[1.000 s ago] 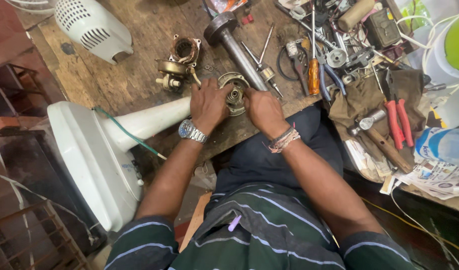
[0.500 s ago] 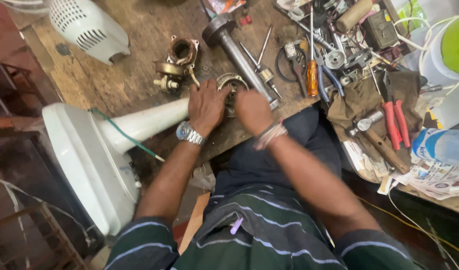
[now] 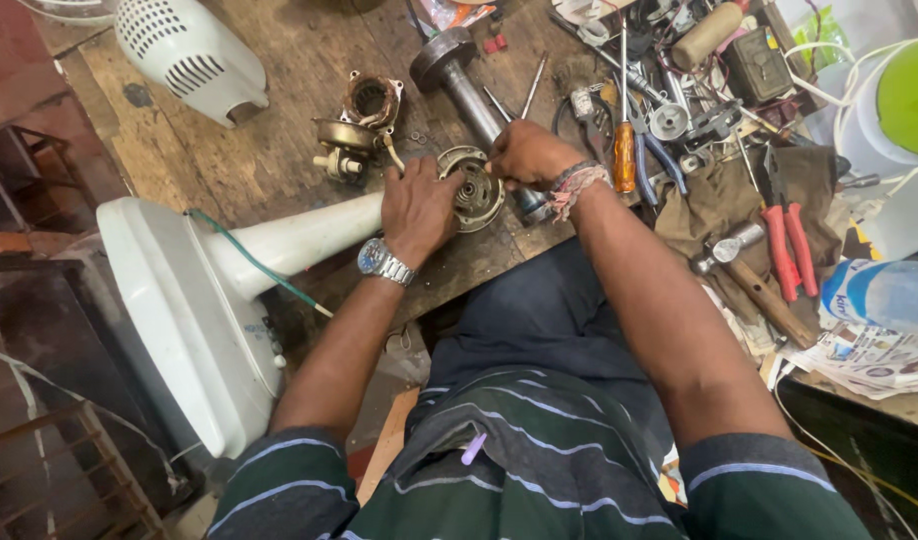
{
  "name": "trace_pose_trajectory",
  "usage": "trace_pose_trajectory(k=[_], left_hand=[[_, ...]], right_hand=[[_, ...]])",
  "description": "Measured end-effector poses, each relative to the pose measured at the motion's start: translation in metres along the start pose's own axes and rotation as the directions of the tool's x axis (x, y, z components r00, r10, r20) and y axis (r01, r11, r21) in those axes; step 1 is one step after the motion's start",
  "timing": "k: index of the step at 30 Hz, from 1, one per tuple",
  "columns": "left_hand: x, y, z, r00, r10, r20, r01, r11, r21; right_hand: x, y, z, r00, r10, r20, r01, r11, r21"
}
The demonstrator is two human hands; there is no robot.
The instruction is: The person disassembles a small motor or fan assembly on a cluttered workbench, removes a bearing and a metal ring, applies lubricant to the bearing, and reassembles the components. The person uses a screwdriver, pliers, and a lubricant bottle during the process.
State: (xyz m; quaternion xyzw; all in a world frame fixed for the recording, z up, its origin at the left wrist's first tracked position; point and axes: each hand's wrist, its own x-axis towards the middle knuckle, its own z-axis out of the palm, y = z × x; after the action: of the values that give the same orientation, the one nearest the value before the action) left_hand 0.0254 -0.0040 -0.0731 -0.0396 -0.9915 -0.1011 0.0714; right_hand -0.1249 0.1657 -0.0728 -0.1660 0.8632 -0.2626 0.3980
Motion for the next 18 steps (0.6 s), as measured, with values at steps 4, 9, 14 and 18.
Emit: trace_pose_trajectory(k=[4,9,14,18], left_hand=[[0.000,-0.003,0.009,0.999,0.016,-0.040,-0.017,1.000,-0.013],[-0.002,-0.004,0.011,0.996,0.013,-0.092,-0.016,0.999,-0.034],[-0.004,-0.002,0.001,0.993,0.050,-0.107,-0.052,0.999,-0.012],[-0.001,-0.001,-0.003,0.998,0.040,-0.052,-0.039,0.999,0.018]], right_hand=[[-0.013,-0.007,0.007,0.998,-0.041,-0.047,0.034,0.990,-0.134],[-0.054,-0.006,0.004,0.993,-0.030,-0.114,0.010,0.985,-0.173],[-0.092,0.011,0.001,0.912,-0.246,-0.329,0.144,0.942,-0.304],[-0.098,0.005,0.031,0.796,-0.357,-0.489,0.227,0.925,-0.306]])
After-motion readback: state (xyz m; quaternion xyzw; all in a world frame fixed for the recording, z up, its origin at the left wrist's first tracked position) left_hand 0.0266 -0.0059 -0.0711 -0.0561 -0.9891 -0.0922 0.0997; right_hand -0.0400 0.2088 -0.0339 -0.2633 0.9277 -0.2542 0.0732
